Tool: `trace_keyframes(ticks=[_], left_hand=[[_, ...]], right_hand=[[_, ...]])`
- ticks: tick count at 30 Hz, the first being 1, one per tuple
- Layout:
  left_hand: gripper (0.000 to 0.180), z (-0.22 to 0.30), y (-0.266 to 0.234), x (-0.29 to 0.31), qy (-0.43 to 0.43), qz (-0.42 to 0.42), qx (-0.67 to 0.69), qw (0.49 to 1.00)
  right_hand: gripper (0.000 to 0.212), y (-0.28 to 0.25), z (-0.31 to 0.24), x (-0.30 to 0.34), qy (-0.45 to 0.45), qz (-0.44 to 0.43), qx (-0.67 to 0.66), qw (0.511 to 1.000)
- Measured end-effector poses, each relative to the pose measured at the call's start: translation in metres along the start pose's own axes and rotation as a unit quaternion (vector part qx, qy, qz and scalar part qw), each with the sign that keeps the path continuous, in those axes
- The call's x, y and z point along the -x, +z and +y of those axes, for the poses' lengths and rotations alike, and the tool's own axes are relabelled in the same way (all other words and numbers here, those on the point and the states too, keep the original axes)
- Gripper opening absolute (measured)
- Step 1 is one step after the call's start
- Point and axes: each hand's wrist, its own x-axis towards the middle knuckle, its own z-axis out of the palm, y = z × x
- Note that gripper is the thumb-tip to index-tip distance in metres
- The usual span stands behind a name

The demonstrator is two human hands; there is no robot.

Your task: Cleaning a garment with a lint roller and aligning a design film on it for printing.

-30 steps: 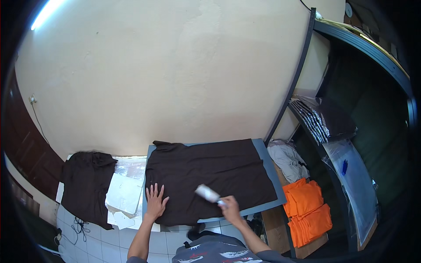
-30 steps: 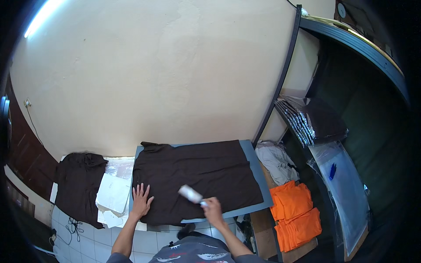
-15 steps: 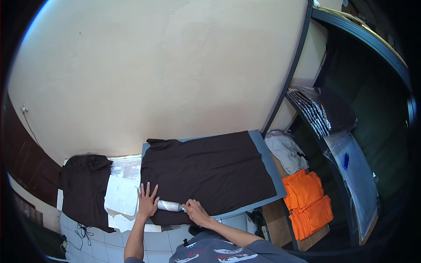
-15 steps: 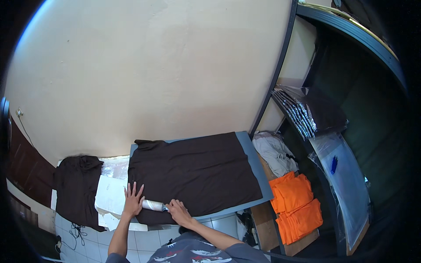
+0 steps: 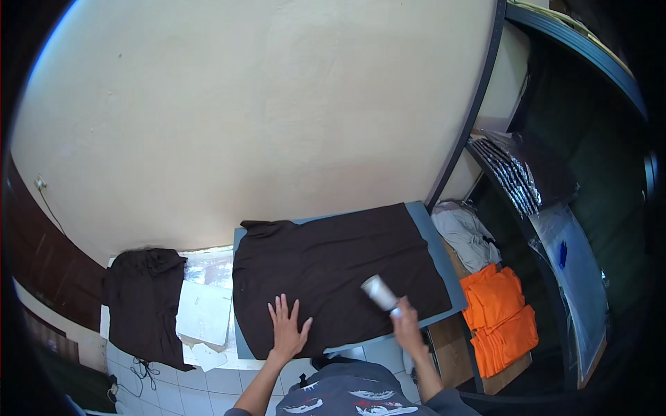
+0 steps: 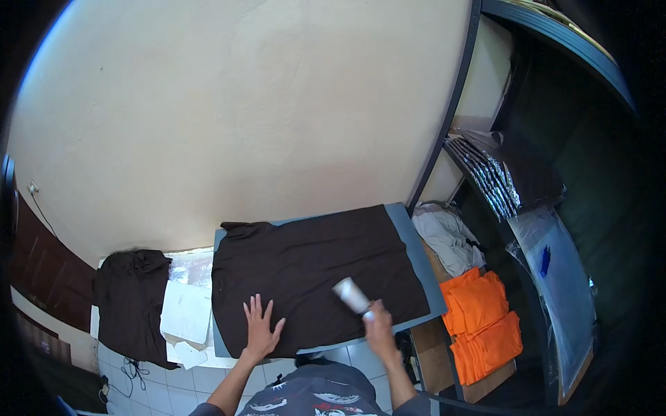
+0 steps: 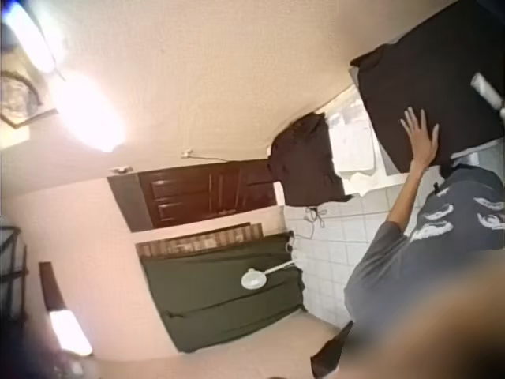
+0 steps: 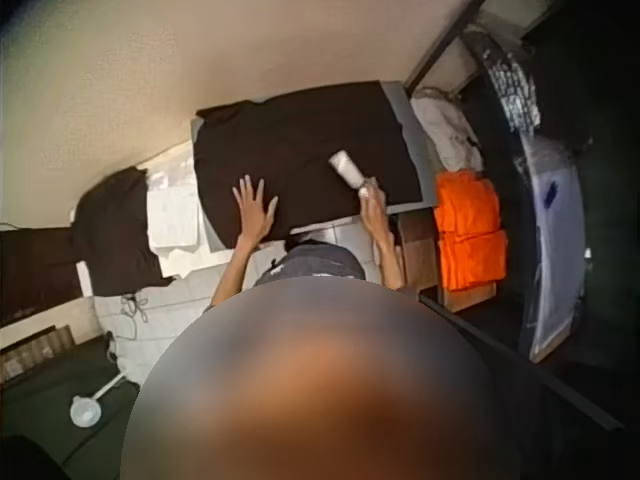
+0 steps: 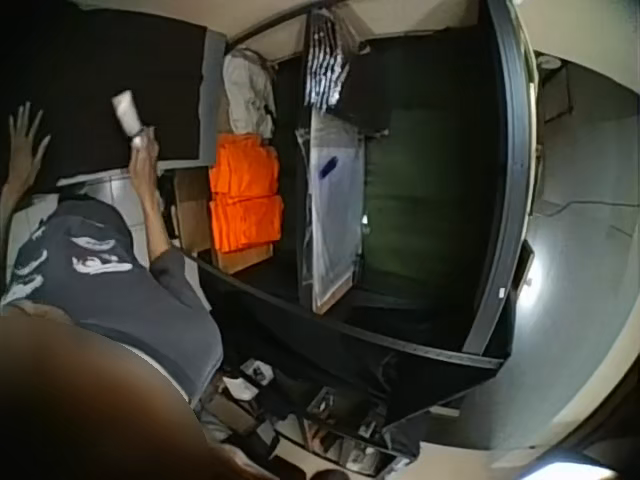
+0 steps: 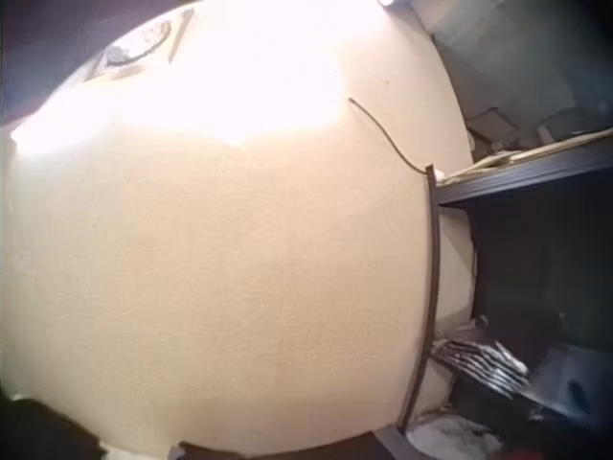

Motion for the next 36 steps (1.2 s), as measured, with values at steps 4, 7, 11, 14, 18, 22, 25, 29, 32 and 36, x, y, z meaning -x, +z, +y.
trace_keyframes(ticks=[4,7,11,14,18,22,25,29,32,36], left_hand=[[0.081,0.012,0.018,0.012,-0.027,-0.022,-0.053,0.998],[0.103,0.005,0.013,0.020,-0.035,-0.052,-0.120,0.991],[0.108,0.014,0.004,0.024,-0.040,-0.060,-0.150,0.986],[0.120,0.012,-0.001,0.034,-0.045,-0.083,-0.151,0.984],[0.124,0.007,-0.003,0.046,-0.045,-0.106,-0.146,0.983],[0.119,0.010,0.008,0.033,-0.102,-0.102,-0.137,0.980],[0.108,0.021,0.020,0.020,0.015,-0.048,-0.101,0.994],[0.109,0.044,0.038,0.024,0.075,-0.057,-0.103,0.990],[0.109,0.042,0.036,0.029,0.064,-0.065,-0.089,0.992],[0.109,0.045,0.032,0.028,0.056,-0.062,-0.078,0.993]], right_hand=[[0.055,-0.031,0.087,-0.014,0.077,0.025,0.058,0.995],[0.059,-0.059,0.091,-0.010,0.161,-0.051,0.016,0.985],[0.060,-0.072,0.103,0.012,0.078,-0.068,0.045,0.994],[0.062,-0.078,0.101,0.025,0.074,-0.079,0.054,0.993],[0.061,-0.082,0.086,0.028,0.124,-0.099,0.056,0.986],[0.060,-0.048,0.046,0.028,0.077,0.026,0.096,0.992],[0.035,0.010,0.000,0.032,-0.033,0.007,0.080,0.996],[0.025,0.065,-0.066,0.058,-0.024,-0.080,0.031,0.996],[0.028,0.065,-0.067,0.073,-0.019,-0.157,0.087,0.984],[0.032,0.051,-0.047,0.075,0.039,-0.186,0.140,0.972]])
